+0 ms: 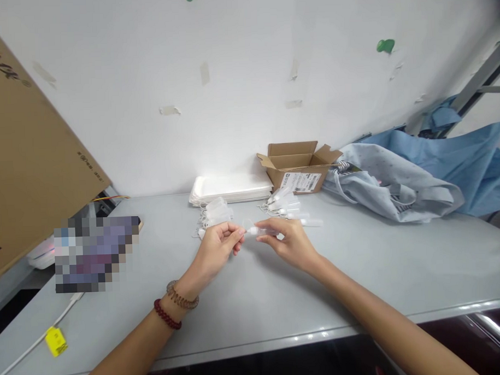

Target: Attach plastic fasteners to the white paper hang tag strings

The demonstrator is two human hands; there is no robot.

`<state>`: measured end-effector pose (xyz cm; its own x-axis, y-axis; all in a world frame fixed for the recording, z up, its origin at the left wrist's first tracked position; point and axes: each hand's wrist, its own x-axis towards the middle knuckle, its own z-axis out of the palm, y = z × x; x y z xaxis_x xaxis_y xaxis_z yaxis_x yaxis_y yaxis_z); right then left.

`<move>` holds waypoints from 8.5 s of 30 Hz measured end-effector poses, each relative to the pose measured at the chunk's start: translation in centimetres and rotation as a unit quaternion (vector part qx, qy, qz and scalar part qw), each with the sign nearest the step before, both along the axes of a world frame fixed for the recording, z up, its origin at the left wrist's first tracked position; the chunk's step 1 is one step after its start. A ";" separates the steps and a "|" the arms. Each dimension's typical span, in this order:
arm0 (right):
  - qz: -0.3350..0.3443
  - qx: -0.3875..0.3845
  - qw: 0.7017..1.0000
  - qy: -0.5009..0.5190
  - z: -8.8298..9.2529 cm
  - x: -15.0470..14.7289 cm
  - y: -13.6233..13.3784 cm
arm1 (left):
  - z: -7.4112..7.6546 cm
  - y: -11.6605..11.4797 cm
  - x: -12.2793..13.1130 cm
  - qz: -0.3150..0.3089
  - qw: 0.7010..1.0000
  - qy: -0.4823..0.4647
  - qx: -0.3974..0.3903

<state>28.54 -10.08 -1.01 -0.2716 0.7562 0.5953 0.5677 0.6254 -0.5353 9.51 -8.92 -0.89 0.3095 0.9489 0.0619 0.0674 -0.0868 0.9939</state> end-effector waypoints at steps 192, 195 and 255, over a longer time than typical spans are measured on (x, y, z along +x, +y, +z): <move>-0.109 -0.051 0.990 -0.075 -0.4 4.0 3.3 | 2.4 4.1 -8.9 -0.048 0.980 0.187 -0.037; -0.114 0.003 0.986 -0.123 -1.0 4.7 4.1 | 1.8 4.6 -9.3 -0.062 0.975 0.207 -0.059; 0.015 -0.145 0.987 0.069 2.7 0.7 1.3 | 1.6 1.3 -2.2 0.001 0.998 0.053 -0.024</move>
<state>29.21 -8.81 1.67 -0.2286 0.8932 0.3873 0.4603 0.4497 -0.7654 7.29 -7.61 0.73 0.3104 0.9504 -0.0165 0.1729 -0.0394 0.9842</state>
